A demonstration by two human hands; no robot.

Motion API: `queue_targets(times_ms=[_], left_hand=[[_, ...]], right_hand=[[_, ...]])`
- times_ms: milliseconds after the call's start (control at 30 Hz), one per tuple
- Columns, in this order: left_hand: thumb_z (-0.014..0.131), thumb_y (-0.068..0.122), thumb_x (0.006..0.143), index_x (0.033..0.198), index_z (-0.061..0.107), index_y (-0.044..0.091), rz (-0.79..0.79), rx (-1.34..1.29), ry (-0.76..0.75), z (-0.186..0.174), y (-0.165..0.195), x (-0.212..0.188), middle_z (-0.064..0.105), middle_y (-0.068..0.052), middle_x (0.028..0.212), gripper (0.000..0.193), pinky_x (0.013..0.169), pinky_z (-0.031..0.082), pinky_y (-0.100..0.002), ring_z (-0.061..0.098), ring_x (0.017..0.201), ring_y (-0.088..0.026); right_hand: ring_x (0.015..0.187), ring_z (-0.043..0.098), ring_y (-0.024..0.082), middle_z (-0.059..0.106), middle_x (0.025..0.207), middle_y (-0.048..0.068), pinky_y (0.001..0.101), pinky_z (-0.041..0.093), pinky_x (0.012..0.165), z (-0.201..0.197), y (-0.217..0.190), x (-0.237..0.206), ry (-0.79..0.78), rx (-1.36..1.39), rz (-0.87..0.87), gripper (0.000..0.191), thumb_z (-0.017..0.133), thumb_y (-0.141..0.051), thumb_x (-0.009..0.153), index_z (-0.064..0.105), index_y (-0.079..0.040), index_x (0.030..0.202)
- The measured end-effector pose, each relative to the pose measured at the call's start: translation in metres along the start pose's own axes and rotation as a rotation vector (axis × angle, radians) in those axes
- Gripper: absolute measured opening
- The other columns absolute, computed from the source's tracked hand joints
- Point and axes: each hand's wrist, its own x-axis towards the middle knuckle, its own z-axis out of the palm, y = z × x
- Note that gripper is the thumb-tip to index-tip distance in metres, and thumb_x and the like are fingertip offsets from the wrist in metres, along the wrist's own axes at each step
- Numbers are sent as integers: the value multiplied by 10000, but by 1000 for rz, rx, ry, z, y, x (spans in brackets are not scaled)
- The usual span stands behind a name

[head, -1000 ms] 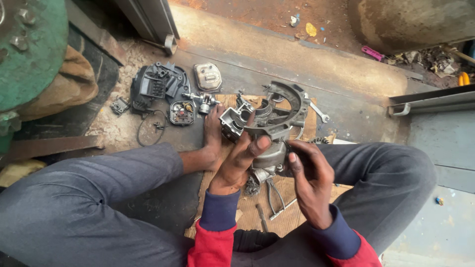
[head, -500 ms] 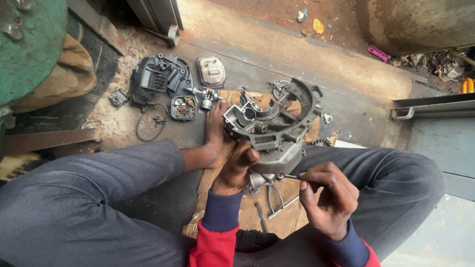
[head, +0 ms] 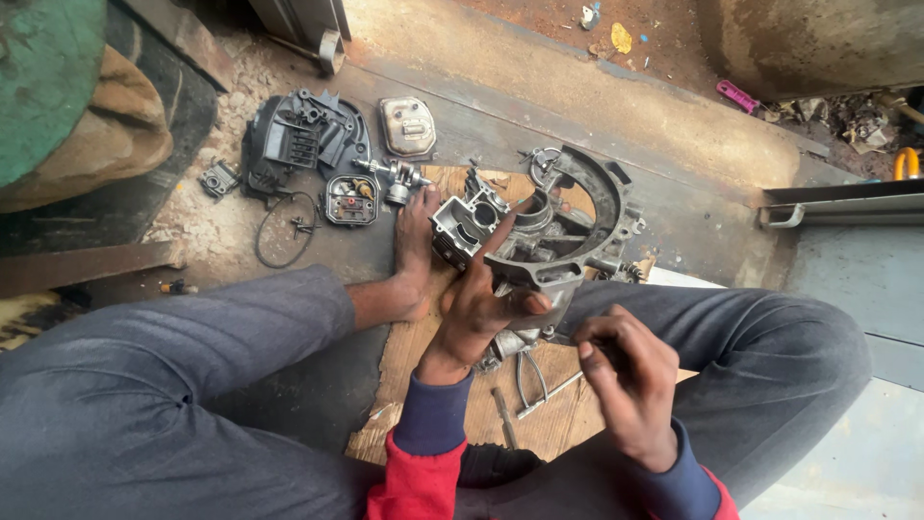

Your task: The person sits on the ground holding an engine crankcase housing and uses a small hand tool to unscrew and remove fasteners from it, turning the housing over to reach different sides while other engine parts and a wrench lie on the ground nearby.

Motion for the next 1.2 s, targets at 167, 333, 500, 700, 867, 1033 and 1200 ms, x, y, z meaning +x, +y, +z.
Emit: queue_targets(times_ms=[167,333,500,700,867,1033,1200], left_hand=[[261,608,988,1500,422,118,125,82,32,1,-4,7,437,-109,1517,727,1195,225,-395,338,1450,-266],[276,641,960,1526,348,118,73,9,25,2,-11,8,354,-54,1573,774,1208,141,-382,228,1499,-212],[580,430,855,1531,310,80,354,472,44,0,-23,9,377,-108,1525,808,1226,203,-370,280,1469,-242],[742,189,846,1565,268,57,482,572,29,-1,-32,12,330,-159,1584,872,1261,162,-400,243,1517,-292],[773,206,777,1543,262,52,460,629,23,-2,-27,8,306,-167,1577,934,1251,145,-396,214,1508,-294],[351,499,1026,1515,361,127,94,4,26,1,-17,11,383,-49,1555,614,1227,146,-366,252,1499,-204],[267,458,1030,1419,467,121,189,233,18,2,-19,11,482,-99,1412,552,1163,271,-396,392,1367,-266]], right_hand=[[732,572,157,637,860,93,263,447,690,0,5,-3,83,81,-16,43,626,22,914,615,32,955],[770,653,189,681,898,127,279,510,702,15,0,-6,179,-79,-219,114,681,65,888,618,43,980],[745,675,182,691,905,149,251,515,639,24,-4,-9,236,-221,-274,192,724,117,853,613,46,993],[598,608,109,709,832,108,228,460,537,27,-7,-10,213,-306,-275,224,778,102,804,634,21,956],[615,624,119,714,859,120,231,480,556,30,-8,-7,220,-350,-281,233,775,114,811,640,22,977],[617,621,127,713,861,119,237,481,563,31,-8,-6,221,-369,-282,238,780,111,808,641,12,974],[607,620,117,708,843,118,236,483,555,31,-8,-5,216,-350,-271,236,772,125,810,646,28,985]])
